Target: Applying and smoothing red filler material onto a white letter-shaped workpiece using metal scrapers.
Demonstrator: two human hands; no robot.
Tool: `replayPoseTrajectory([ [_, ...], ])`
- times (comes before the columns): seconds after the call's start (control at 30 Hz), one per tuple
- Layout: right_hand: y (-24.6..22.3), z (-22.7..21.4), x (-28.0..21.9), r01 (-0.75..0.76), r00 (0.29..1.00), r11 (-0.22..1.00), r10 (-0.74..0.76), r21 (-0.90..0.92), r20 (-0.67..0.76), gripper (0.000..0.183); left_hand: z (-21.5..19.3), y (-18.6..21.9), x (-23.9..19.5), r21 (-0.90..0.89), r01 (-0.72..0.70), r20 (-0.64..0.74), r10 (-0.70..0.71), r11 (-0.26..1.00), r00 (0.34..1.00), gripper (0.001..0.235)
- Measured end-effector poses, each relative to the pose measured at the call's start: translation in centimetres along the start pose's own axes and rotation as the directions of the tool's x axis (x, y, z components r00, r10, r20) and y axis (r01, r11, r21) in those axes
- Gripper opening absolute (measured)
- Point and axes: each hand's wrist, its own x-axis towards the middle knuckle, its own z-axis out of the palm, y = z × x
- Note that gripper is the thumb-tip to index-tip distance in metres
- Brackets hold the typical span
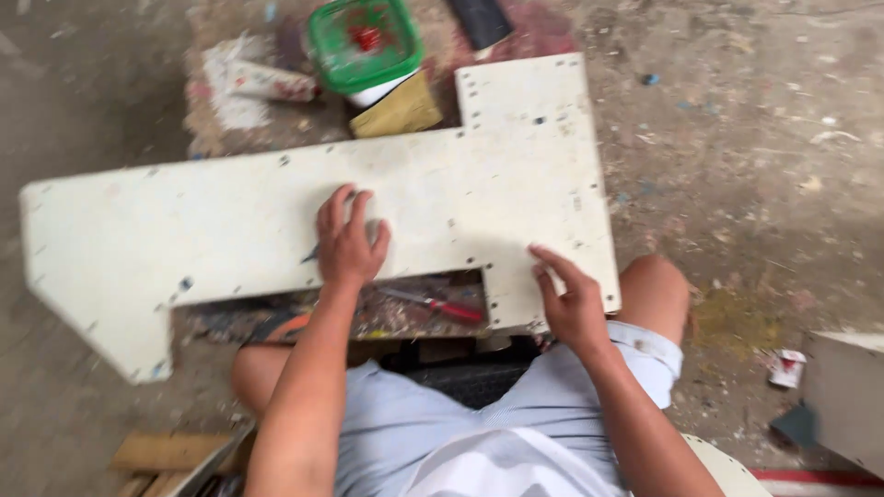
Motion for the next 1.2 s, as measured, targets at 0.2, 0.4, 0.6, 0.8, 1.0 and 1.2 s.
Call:
replayPoseTrajectory([
  [0.2,-1.4,8.5,-4.9,0.533,0.804,0.844,-0.486,-0.054,0.341,0.030,-4.7,4.6,-3.3,-0.517,-0.102,-0.243,-0.032,0.850,0.970,0.028],
  [0.4,0.0,12.2,-5.3,0.738,0.673,0.510,-0.518,-0.442,0.527,0.074,-9.0,12.6,-18.2,-0.751,0.228,0.272,-0.024,0.620,0.962,0.013],
  [0.6,0.4,13.3,-5.9,0.691,0.723,0.458,-0.433,-0.559,0.538,0.087,-11.9,10.9,-20.2,-0.725,0.330,0.156,-0.322,0.604,0.934,0.053],
  [0.8,0.1,13.0,-5.9,0.722,0.688,0.428,-0.524,-0.544,0.501,0.076,-12.6,6.3,-15.4,-0.375,0.206,0.003,-0.221,0.904,0.975,0.037],
  [1.0,-0.5,13.0,-6.3,0.711,0.699,0.391,-0.481,-0.585,0.529,0.069,-14.7,0.4,-8.4,0.192,0.157,0.647,-0.245,0.969,0.722,0.085],
  [1.2,-0.2,13.2,-6.2,0.701,0.709,0.364,-0.449,-0.613,0.544,0.072,-21.1,-11.3,-11.2,0.471,0.427,0.510,-0.634,0.772,0.581,0.081],
])
